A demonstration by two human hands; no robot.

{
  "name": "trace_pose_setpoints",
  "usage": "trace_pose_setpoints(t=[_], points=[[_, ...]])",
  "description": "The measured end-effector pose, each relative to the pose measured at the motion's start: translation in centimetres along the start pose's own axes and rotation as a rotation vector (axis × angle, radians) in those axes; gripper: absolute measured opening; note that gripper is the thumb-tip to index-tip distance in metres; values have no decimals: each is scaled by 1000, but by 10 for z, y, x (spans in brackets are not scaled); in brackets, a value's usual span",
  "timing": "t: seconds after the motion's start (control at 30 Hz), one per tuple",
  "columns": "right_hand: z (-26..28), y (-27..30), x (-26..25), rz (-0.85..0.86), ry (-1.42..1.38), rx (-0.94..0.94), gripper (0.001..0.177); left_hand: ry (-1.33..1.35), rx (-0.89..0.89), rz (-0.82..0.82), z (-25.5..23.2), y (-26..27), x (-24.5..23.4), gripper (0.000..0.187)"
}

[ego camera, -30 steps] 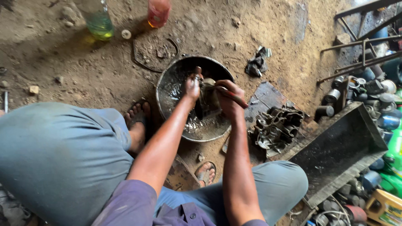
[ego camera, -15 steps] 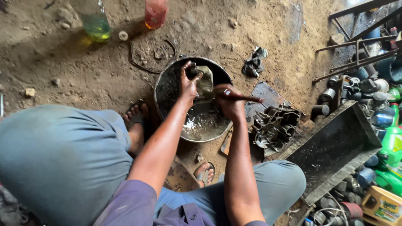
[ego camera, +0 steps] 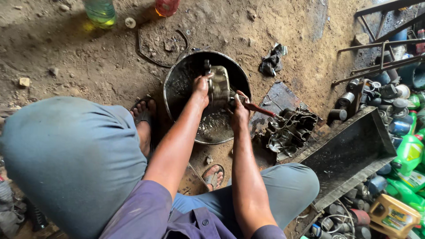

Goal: The person sits on the ground and scrubs a metal mechanical part with a brush while dipping it into a bucket of liquid. The person rotates the part to clean different sides and rinses it in the bucket.

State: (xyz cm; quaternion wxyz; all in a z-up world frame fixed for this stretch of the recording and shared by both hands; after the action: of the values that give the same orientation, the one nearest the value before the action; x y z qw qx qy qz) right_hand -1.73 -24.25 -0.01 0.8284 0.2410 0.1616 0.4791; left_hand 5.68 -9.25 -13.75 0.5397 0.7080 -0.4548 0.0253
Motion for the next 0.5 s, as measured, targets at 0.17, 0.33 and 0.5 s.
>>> trace_pose_setpoints(t=[0.17, 0.33, 0.5], points=[[-4, -4, 5, -13, 37, -101, 32, -247, 133, 320, 5, 24, 20, 27], [5, -5, 4, -63, -22, -112, 32, -652, 378, 101, -13, 29, 19, 18], [19, -7, 5, 10, 12, -138, 33, -542, 185, 11, -8, 18, 7, 53]])
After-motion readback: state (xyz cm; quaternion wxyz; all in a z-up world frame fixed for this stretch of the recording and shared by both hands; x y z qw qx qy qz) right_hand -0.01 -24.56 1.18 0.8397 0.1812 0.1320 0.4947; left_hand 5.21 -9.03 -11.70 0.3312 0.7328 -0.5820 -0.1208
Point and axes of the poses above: each hand's wrist, its own y-axis away from the middle knuckle, its own x-axis out of the palm, z = x × y, the point moved 7 cm from there along -y, towards the middle knuckle, and after that the axes turned 6 degrees about -y, right-handed, at the moved point
